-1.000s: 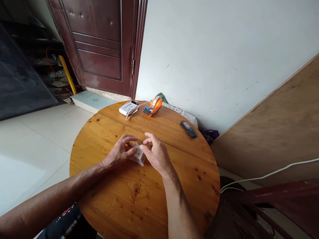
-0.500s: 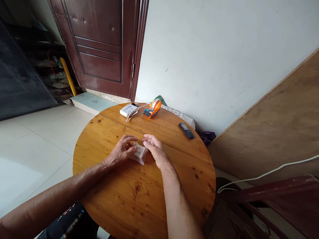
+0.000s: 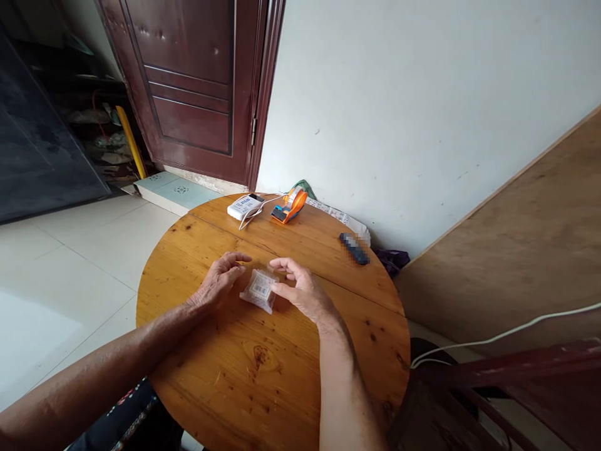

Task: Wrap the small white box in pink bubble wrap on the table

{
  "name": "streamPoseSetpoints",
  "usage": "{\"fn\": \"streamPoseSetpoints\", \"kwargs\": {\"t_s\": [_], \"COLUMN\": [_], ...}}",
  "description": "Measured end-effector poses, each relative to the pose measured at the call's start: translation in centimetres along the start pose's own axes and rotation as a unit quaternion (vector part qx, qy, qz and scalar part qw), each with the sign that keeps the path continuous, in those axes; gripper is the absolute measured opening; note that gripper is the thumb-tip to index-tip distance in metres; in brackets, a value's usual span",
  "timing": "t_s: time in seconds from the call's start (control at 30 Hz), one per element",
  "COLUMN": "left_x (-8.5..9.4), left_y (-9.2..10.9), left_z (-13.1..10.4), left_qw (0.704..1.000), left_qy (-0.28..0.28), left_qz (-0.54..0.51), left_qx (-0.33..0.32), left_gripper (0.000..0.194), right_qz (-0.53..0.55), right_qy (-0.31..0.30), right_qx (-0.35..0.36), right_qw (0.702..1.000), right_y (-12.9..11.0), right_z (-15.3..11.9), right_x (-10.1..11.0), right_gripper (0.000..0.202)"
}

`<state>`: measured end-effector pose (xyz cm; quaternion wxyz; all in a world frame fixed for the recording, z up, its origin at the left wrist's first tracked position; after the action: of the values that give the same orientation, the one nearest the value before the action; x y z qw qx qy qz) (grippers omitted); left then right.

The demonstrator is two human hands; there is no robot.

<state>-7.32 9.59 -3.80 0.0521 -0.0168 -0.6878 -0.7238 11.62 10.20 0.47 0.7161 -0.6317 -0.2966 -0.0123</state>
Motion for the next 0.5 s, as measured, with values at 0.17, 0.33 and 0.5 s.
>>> {"fn": "streamPoseSetpoints", "kwargs": {"t_s": [0.17,0.33,0.5], "left_x": [0.0,-0.9,-2.3], "left_y": [0.3,0.8,1.5], "left_z": [0.0,-0.5,-1.6], "left_qw": [0.999,0.975,0.947], "left_qy": [-0.013,-0.061,-0.116], "left_qz": [0.046,0.202,0.271], "left_qx": [-0.002,-0.07,-0.125], "left_gripper": [0.033,0.041,0.049], "right_qz": [0.042,0.03,0.04], "right_qy": [0.108,0.167,0.161], "right_qx": [-0.059,-0.105,-0.089], "right_qw": [0.991,0.98,0.982], "right_y": [1.8,3.1,3.3], "right_z": [0.3,0.7,1.5], "right_x": [1.0,0.4,-1.2], "right_gripper": [0.056,0.058,0.056]}}
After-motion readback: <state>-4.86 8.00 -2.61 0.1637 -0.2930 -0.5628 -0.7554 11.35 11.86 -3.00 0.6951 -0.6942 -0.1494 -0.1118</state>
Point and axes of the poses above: each hand's wrist, its own z-axis towards the middle knuckle, its own x-axis out of the back of the hand, y = z × x, the point moved 6 cm from there along z, towards the middle knuckle, and after that the axes turned 2 degrees about -y, right-handed, at the moved point
